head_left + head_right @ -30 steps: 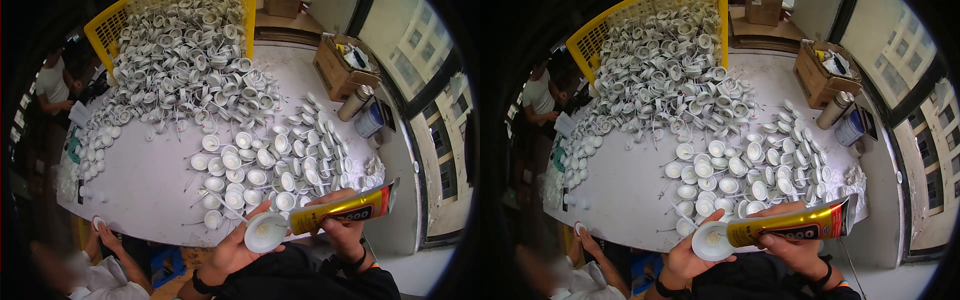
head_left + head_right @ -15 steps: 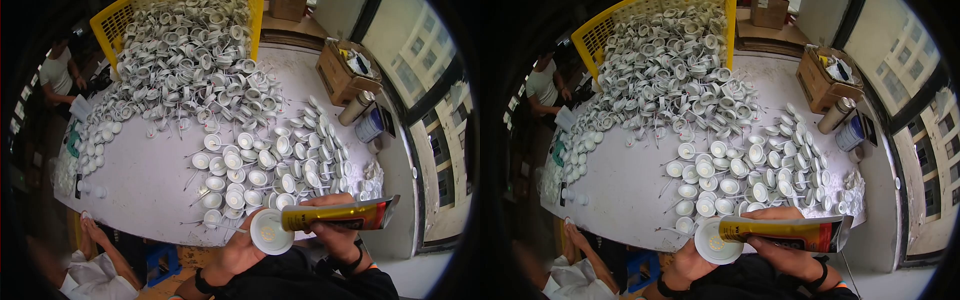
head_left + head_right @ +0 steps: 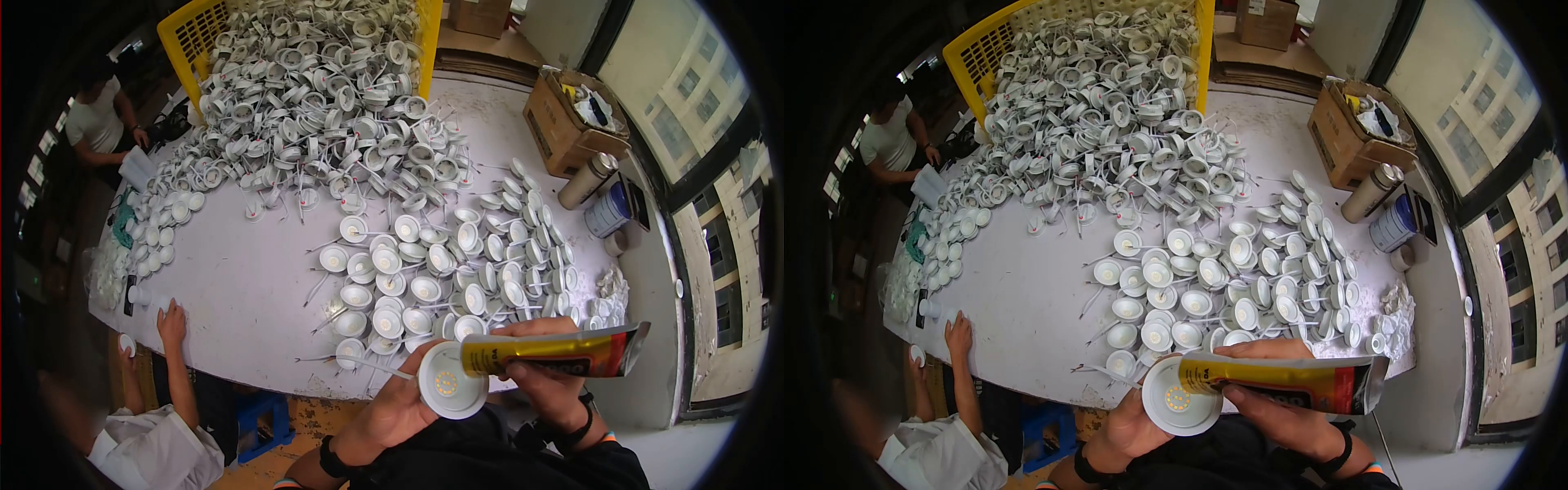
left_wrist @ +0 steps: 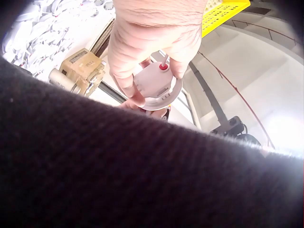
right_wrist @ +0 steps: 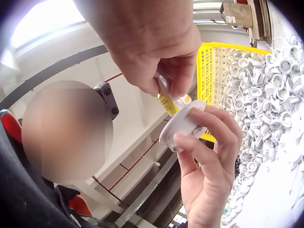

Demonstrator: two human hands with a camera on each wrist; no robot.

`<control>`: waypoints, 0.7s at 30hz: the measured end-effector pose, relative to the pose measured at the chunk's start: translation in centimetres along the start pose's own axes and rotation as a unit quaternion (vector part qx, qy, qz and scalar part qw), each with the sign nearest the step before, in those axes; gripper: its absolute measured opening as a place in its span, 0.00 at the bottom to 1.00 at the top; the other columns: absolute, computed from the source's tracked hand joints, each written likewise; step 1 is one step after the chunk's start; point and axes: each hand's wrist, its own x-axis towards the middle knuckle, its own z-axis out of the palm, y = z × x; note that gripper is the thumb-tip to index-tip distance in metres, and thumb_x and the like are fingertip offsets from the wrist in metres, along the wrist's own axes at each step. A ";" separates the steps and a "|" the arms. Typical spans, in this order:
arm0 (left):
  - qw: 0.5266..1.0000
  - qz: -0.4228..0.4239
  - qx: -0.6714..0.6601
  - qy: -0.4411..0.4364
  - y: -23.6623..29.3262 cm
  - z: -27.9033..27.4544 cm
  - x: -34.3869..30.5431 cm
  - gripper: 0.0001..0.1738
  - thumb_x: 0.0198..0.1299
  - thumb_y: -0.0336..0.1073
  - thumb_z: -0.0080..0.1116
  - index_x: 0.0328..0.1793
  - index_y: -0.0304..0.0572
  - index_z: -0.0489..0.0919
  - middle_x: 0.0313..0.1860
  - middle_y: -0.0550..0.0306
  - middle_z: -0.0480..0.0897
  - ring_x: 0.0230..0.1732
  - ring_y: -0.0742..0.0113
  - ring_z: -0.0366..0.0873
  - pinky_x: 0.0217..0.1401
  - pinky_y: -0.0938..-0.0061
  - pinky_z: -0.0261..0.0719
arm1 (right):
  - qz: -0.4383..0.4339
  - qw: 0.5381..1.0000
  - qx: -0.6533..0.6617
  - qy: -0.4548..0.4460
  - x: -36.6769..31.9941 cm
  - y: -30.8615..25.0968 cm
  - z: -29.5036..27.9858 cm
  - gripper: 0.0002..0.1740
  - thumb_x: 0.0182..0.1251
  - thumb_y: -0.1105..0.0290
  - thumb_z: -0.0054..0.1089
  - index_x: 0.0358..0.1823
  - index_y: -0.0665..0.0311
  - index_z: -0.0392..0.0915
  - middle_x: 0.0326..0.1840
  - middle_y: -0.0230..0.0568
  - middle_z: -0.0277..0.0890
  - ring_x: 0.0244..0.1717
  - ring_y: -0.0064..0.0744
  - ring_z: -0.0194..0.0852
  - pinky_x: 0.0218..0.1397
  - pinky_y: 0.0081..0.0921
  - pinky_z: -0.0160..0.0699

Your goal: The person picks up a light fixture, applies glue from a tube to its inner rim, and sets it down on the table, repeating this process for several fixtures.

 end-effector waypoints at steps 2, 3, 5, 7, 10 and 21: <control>1.000 0.001 0.000 -0.007 0.1 0.3 0.1 0.35 0.54 0.46 0.47 0.63 0.43 0.47 0.60 0.51 0.55 0.61 0.60 0.55 0.61 0.64 0.57 | 0.000 1.000 -0.006 -0.011 0.2 -0.4 -0.1 0.18 0.48 0.70 0.59 0.36 0.70 0.62 0.36 0.52 0.70 0.38 0.34 0.70 0.40 0.27 0.71; 1.000 0.002 0.000 -0.007 0.1 0.3 0.1 0.35 0.54 0.46 0.47 0.63 0.43 0.47 0.60 0.51 0.55 0.61 0.60 0.55 0.61 0.64 0.57 | -0.003 0.999 -0.033 -0.026 0.3 -0.6 -0.2 0.18 0.48 0.70 0.59 0.36 0.70 0.62 0.36 0.51 0.70 0.38 0.33 0.71 0.41 0.26 0.71; 1.000 0.005 0.014 -0.011 0.0 0.3 0.1 0.36 0.54 0.47 0.48 0.63 0.41 0.47 0.60 0.51 0.56 0.61 0.60 0.55 0.61 0.64 0.57 | -0.008 0.997 -0.060 -0.040 0.3 -0.6 -0.1 0.18 0.47 0.70 0.59 0.36 0.71 0.63 0.36 0.51 0.71 0.38 0.33 0.71 0.41 0.26 0.70; 1.000 0.006 0.016 -0.011 0.0 0.3 0.2 0.36 0.54 0.47 0.48 0.63 0.41 0.47 0.60 0.51 0.56 0.61 0.60 0.56 0.61 0.64 0.57 | 0.013 0.999 -0.033 0.015 0.1 -0.6 0.2 0.17 0.47 0.70 0.59 0.35 0.71 0.65 0.36 0.50 0.71 0.38 0.32 0.71 0.42 0.25 0.69; 1.000 0.006 0.012 -0.012 0.0 0.3 0.1 0.36 0.54 0.47 0.48 0.63 0.41 0.47 0.60 0.50 0.55 0.61 0.60 0.56 0.61 0.64 0.57 | -0.004 0.998 -0.068 0.005 0.0 -0.3 0.0 0.16 0.46 0.69 0.59 0.34 0.71 0.66 0.36 0.50 0.71 0.38 0.32 0.71 0.42 0.25 0.70; 1.000 -0.024 -0.017 0.003 -0.1 -0.2 -0.2 0.36 0.55 0.50 0.45 0.63 0.41 0.46 0.61 0.51 0.54 0.62 0.61 0.54 0.61 0.63 0.56 | -0.013 0.991 -0.107 -0.076 0.3 -1.3 -0.3 0.16 0.46 0.79 0.59 0.39 0.66 0.70 0.38 0.43 0.72 0.42 0.33 0.71 0.44 0.23 0.70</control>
